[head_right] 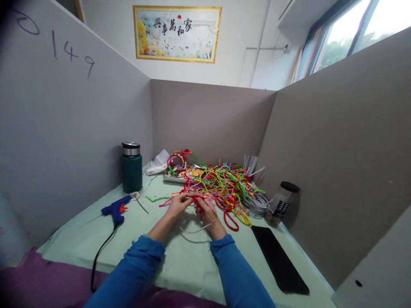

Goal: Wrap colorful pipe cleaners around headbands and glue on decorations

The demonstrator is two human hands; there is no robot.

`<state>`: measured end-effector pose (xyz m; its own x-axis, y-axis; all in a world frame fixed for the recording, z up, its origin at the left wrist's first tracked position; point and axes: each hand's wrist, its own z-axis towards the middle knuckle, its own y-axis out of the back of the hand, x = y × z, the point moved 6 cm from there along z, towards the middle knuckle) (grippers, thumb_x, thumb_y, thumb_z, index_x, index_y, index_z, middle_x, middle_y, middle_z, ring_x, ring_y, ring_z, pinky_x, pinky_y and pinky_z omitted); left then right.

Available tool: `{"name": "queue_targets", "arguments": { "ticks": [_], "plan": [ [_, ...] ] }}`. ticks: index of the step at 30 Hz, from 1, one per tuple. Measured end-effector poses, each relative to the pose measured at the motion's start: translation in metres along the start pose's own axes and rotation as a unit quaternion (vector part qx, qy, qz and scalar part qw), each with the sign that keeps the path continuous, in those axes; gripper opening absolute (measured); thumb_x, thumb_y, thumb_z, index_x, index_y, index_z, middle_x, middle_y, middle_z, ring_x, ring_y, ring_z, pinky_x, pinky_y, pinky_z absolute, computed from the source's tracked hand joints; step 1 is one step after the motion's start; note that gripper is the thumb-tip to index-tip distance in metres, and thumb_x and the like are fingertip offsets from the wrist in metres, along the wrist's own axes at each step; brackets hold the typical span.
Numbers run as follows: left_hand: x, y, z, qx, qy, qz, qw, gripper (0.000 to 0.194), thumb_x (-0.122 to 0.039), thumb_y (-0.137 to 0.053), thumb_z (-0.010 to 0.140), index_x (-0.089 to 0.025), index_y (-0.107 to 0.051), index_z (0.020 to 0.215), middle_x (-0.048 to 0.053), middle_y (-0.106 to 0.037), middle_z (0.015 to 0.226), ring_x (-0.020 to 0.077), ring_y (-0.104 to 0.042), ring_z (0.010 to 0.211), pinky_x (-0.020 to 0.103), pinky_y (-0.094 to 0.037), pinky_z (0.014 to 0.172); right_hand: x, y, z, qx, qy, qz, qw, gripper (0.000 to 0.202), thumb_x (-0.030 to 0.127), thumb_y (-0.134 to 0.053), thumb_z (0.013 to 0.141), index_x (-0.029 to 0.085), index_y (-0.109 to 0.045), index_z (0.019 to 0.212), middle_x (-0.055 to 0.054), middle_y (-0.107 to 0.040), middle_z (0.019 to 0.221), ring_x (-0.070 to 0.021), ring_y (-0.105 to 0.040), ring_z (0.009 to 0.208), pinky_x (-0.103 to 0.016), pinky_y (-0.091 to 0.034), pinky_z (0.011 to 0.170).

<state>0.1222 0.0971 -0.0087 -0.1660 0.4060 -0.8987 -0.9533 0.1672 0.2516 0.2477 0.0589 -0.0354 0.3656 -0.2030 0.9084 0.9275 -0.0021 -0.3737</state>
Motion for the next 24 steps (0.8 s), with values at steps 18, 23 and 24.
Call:
{"name": "queue_targets", "arguments": {
  "ticks": [18,23,24],
  "plan": [
    [0.011,0.006,-0.006,-0.013,0.144,-0.109,0.983,0.049,-0.061,-0.066,0.066,-0.017,-0.047,0.056,-0.008,-0.029,0.046,0.0065,-0.024,0.046,0.024,-0.015,0.046,-0.003,-0.001,-0.001,0.041,0.005,-0.072,0.997,0.027,0.040,-0.076,0.066,0.019,-0.070,0.082,0.000,-0.060,0.067,-0.0102,-0.047,0.052,-0.023,-0.033,0.047],
    [0.010,-0.002,-0.014,0.072,0.217,-0.176,0.958,0.043,-0.053,-0.073,0.062,-0.018,-0.048,0.062,-0.009,-0.031,0.046,0.0043,-0.020,0.039,0.024,-0.008,0.042,-0.004,0.009,0.004,-0.012,-0.001,-0.068,0.998,0.030,0.042,-0.074,0.065,0.020,-0.070,0.085,0.001,-0.059,0.064,-0.0098,-0.042,0.048,-0.023,-0.030,0.044],
    [0.009,-0.004,-0.016,0.098,0.223,-0.172,0.955,0.041,-0.050,-0.073,0.063,-0.017,-0.049,0.062,-0.009,-0.032,0.046,0.0040,-0.020,0.038,0.024,-0.008,0.042,-0.003,0.009,0.004,-0.017,0.001,-0.069,0.997,0.029,0.042,-0.074,0.065,0.021,-0.070,0.084,0.000,-0.060,0.065,-0.0105,-0.044,0.048,-0.023,-0.031,0.044]
  ]
}}
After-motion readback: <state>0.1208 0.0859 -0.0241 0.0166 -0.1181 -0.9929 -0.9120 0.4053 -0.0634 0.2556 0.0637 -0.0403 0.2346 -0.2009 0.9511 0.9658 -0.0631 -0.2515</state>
